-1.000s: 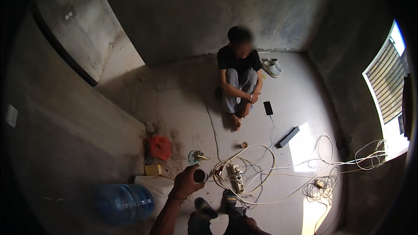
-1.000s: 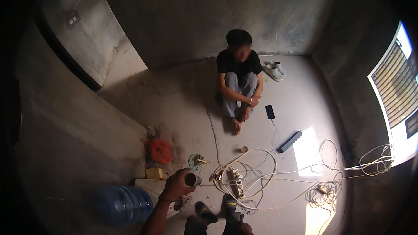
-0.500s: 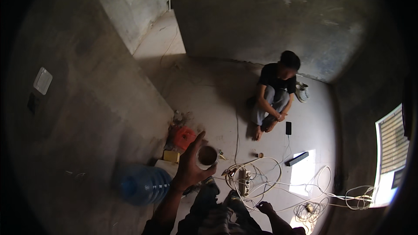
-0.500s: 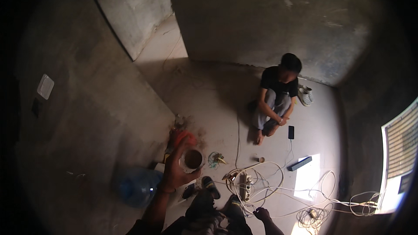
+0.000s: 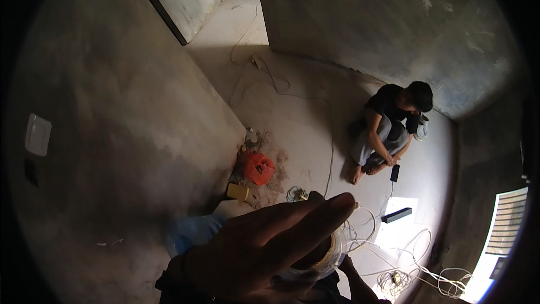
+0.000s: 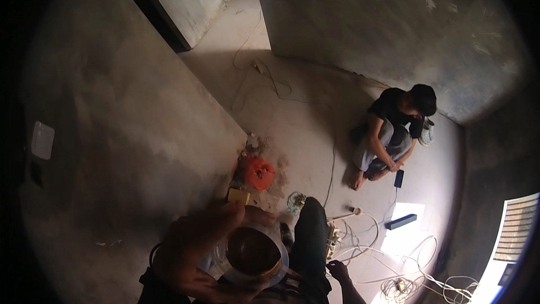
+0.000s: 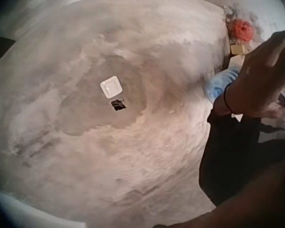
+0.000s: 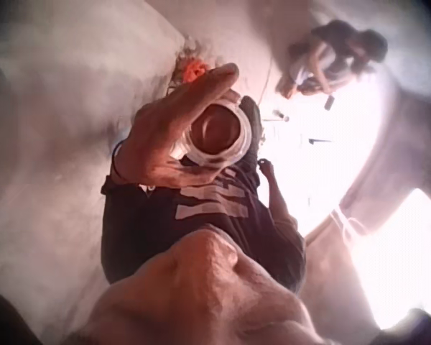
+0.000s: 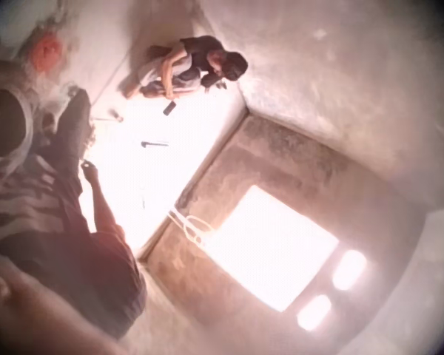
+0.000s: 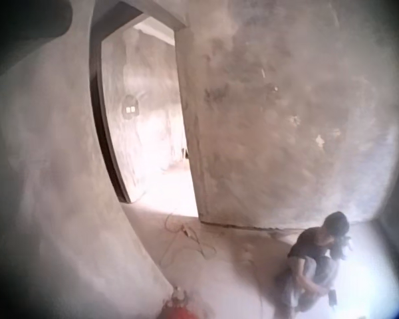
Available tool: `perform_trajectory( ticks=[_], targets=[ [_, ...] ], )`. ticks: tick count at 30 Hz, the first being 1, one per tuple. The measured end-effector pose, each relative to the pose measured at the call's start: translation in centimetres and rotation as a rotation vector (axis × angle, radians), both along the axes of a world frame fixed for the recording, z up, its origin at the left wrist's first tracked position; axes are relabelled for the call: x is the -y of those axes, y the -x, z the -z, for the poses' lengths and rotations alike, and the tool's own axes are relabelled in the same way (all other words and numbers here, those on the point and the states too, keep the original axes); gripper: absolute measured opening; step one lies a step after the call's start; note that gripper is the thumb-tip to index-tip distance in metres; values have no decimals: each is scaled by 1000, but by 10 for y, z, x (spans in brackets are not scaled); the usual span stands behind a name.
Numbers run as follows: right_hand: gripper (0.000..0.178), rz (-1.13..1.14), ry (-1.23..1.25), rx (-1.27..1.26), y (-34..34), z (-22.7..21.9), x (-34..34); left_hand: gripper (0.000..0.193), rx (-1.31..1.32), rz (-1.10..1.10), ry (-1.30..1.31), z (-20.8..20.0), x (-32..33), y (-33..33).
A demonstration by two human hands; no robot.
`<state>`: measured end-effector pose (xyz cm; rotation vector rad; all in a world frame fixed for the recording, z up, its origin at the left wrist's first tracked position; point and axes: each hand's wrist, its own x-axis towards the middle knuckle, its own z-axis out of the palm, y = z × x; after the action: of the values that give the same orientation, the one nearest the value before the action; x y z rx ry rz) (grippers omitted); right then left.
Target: The person opens instant coffee packets and empties them into a plastic cup, dispenses water into the cup from a water dispenser, and stirs the mixture with a stick.
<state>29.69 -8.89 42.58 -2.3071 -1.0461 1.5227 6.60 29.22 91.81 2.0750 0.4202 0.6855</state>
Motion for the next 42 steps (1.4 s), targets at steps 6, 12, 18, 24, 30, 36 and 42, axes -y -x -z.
perform_trajectory(
  ticks=[6, 12, 18, 24, 30, 36, 42],
  targets=[
    [38, -103, -31, 129, -54, 43, -39, 118, -92, -23, -168, -5, -60, -35],
    [35, -97, -158, 16, -149, 81, -161, 112, -39, -226, -148, 59, -122, -95],
    [31, 246, -175, -35, -255, 17, -305, 117, 107, -292, 103, 81, -184, -170],
    [29, 96, -305, 83, -317, -6, -369, 117, 89, -267, 40, 73, -250, -228],
    [33, 205, -99, 127, -312, 35, -360, 116, 4, -131, -102, 66, -326, -261],
    [31, 369, -90, 257, -248, 26, -397, 114, 159, 85, -35, 80, -410, -267],
    [35, 465, 97, 48, -167, 6, -474, 109, 33, 188, 29, 85, -501, -230]
  ],
)
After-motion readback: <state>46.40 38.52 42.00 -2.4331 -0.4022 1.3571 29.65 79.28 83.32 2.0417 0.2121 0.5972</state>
